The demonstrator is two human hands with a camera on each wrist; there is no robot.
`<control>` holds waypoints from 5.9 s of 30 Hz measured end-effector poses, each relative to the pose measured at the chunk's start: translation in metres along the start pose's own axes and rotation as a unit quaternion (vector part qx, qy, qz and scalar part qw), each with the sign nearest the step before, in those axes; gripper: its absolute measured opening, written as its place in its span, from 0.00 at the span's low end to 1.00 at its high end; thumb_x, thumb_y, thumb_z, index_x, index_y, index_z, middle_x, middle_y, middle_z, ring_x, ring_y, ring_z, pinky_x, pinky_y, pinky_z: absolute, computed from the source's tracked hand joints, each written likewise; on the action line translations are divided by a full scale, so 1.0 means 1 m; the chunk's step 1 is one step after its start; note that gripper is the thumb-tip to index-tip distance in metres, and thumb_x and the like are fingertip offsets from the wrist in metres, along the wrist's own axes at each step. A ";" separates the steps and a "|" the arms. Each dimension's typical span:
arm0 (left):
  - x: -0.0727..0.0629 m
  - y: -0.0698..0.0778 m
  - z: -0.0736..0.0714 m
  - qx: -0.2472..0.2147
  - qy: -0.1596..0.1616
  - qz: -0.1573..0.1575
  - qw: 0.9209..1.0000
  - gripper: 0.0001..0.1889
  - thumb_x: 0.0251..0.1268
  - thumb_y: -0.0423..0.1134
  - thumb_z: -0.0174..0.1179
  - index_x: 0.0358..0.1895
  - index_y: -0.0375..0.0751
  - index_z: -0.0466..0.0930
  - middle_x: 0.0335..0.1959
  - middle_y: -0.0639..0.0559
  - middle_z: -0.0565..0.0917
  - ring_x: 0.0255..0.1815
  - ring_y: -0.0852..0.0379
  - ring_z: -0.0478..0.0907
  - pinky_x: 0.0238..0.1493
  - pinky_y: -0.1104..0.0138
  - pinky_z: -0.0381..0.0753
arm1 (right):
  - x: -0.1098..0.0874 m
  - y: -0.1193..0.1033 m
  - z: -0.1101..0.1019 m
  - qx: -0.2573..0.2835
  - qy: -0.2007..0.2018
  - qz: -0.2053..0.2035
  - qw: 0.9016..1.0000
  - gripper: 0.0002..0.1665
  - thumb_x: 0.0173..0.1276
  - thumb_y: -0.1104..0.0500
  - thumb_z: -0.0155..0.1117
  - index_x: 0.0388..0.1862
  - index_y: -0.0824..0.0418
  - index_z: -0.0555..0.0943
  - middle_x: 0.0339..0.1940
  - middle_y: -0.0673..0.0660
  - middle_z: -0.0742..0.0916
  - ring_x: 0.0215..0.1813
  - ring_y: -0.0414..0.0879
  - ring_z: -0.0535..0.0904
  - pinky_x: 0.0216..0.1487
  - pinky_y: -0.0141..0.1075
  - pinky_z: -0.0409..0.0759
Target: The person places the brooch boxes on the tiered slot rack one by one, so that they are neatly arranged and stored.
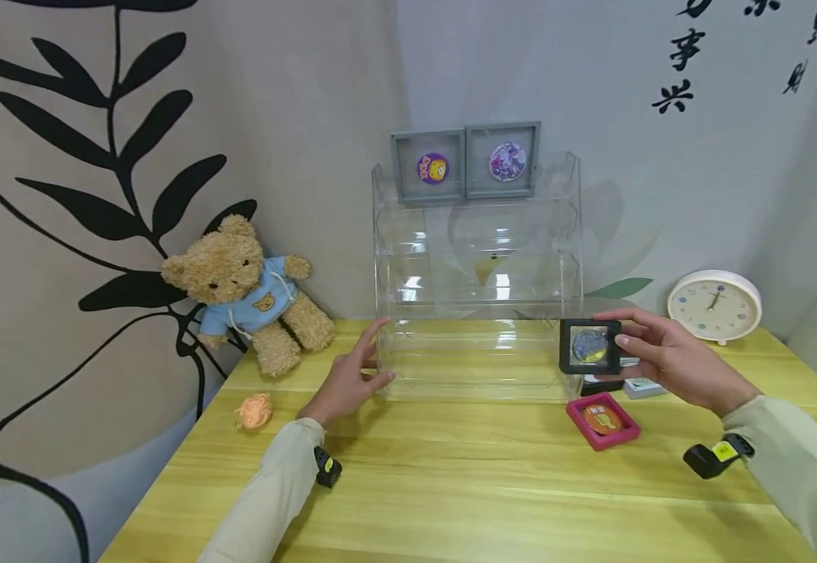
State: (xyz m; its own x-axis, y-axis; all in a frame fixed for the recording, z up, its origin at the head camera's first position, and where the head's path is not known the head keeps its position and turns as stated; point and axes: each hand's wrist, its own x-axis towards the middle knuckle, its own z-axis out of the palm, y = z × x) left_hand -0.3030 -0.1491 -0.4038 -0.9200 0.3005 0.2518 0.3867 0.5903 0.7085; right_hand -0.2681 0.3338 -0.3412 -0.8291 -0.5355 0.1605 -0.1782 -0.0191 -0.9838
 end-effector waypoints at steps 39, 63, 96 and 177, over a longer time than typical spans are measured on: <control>-0.001 0.000 0.000 -0.012 -0.003 0.002 1.000 0.47 0.68 0.40 0.65 0.77 0.83 0.45 0.74 0.29 0.66 0.62 0.33 0.80 0.55 0.52 0.88 | 0.214 -0.116 0.068 -0.122 0.279 -0.082 0.949 0.21 0.78 0.69 0.48 0.63 0.56 0.80 0.53 0.52 0.79 0.55 0.46 0.76 0.39 0.32 0.87; 0.000 0.000 -0.001 -0.006 0.000 0.003 1.000 0.47 0.68 0.39 0.66 0.79 0.77 0.46 0.73 0.27 0.67 0.61 0.34 0.81 0.54 0.52 0.89 | 0.243 -0.089 0.082 -0.276 0.285 -0.063 0.916 0.21 0.74 0.71 0.54 0.56 0.54 0.85 0.48 0.58 0.83 0.42 0.45 0.74 0.29 0.26 0.71; 0.002 -0.002 0.000 -0.012 0.001 0.001 1.000 0.46 0.69 0.39 0.65 0.79 0.77 0.46 0.73 0.29 0.67 0.61 0.34 0.81 0.52 0.53 0.89 | 0.249 -0.075 0.113 -0.463 0.272 -0.115 0.836 0.27 0.68 0.65 0.65 0.66 0.51 0.80 0.51 0.64 0.84 0.53 0.55 0.78 0.59 0.47 0.79; 0.000 0.002 0.001 -0.004 -0.001 -0.002 1.000 0.46 0.68 0.38 0.65 0.81 0.69 0.46 0.74 0.31 0.67 0.61 0.33 0.81 0.53 0.55 0.89 | 0.035 0.057 -0.031 -0.515 0.060 0.030 0.854 0.47 0.39 0.66 0.81 0.62 0.69 0.73 0.59 0.72 0.75 0.54 0.63 0.75 0.51 0.57 0.82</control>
State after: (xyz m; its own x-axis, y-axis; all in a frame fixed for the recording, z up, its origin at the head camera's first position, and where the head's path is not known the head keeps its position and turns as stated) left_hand -0.3020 -0.1474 -0.4035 -0.9215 0.2992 0.2475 0.3822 0.5862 0.7143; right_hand -0.3232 0.3398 -0.3889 -0.8906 -0.4175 0.1801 -0.4539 0.7922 -0.4080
